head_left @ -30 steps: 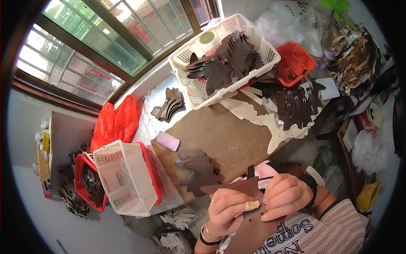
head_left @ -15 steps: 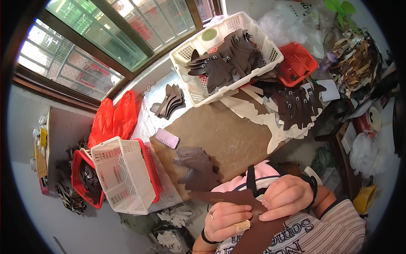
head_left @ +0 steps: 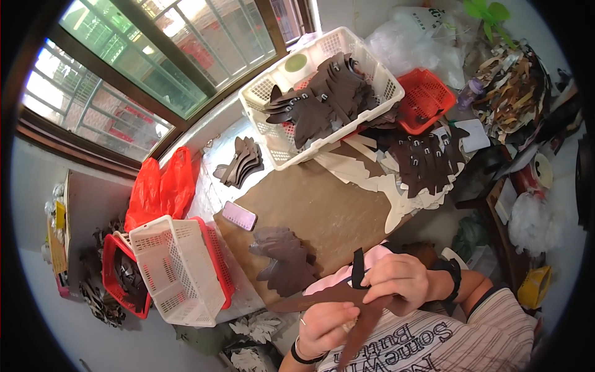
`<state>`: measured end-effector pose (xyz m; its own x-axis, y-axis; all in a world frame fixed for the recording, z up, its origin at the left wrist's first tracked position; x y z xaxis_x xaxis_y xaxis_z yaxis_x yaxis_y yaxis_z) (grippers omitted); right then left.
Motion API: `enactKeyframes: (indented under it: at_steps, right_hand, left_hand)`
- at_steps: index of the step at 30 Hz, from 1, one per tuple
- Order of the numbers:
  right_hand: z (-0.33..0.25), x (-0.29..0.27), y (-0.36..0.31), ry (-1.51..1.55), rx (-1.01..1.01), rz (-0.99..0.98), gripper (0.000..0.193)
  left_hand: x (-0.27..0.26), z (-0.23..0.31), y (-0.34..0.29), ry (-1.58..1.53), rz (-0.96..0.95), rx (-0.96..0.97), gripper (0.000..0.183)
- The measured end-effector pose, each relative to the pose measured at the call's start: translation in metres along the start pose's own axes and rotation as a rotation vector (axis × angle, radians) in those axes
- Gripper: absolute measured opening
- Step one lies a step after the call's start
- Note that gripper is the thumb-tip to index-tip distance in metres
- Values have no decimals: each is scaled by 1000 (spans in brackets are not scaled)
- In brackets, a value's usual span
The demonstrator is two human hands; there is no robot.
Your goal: The recorder is sorting and inspecting various pre-cut shoe components in a manufacturing setting.
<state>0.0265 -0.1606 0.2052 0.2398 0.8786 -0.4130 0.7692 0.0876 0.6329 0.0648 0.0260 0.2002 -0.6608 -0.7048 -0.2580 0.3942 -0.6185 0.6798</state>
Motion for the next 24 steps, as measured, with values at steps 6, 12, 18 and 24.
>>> enactKeyframes:
  at_steps: [6, 12, 18, 24]
  right_hand:
    - [21, 11, -1, 5, 247, 24, 21]
    - [57, 21, -6, -26, 494, 12, 23]
    - [230, 36, -83, -131, 629, -208, 21]
    - [396, -60, -141, -858, 893, 147, 8]
  left_hand:
    - [5, -20, 12, 239, 169, -375, 74]
    - [21, -70, 14, -311, 658, -737, 39]
    - [28, -225, -70, -547, 724, -1198, 22]
    - [31, -323, -153, -332, 695, -1570, 60]
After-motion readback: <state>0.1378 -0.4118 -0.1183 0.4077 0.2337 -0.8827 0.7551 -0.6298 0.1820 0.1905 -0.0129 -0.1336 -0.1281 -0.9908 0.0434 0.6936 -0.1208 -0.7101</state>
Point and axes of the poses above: each hand's wrist, its own y-axis towards the middle knuckle, its own x-axis out of the palm, z = x × y, the point moved 2 cm from there along y, towards the middle knuckle, and after that the axes turned 9 degrees about -y, right-handed, at the moved point
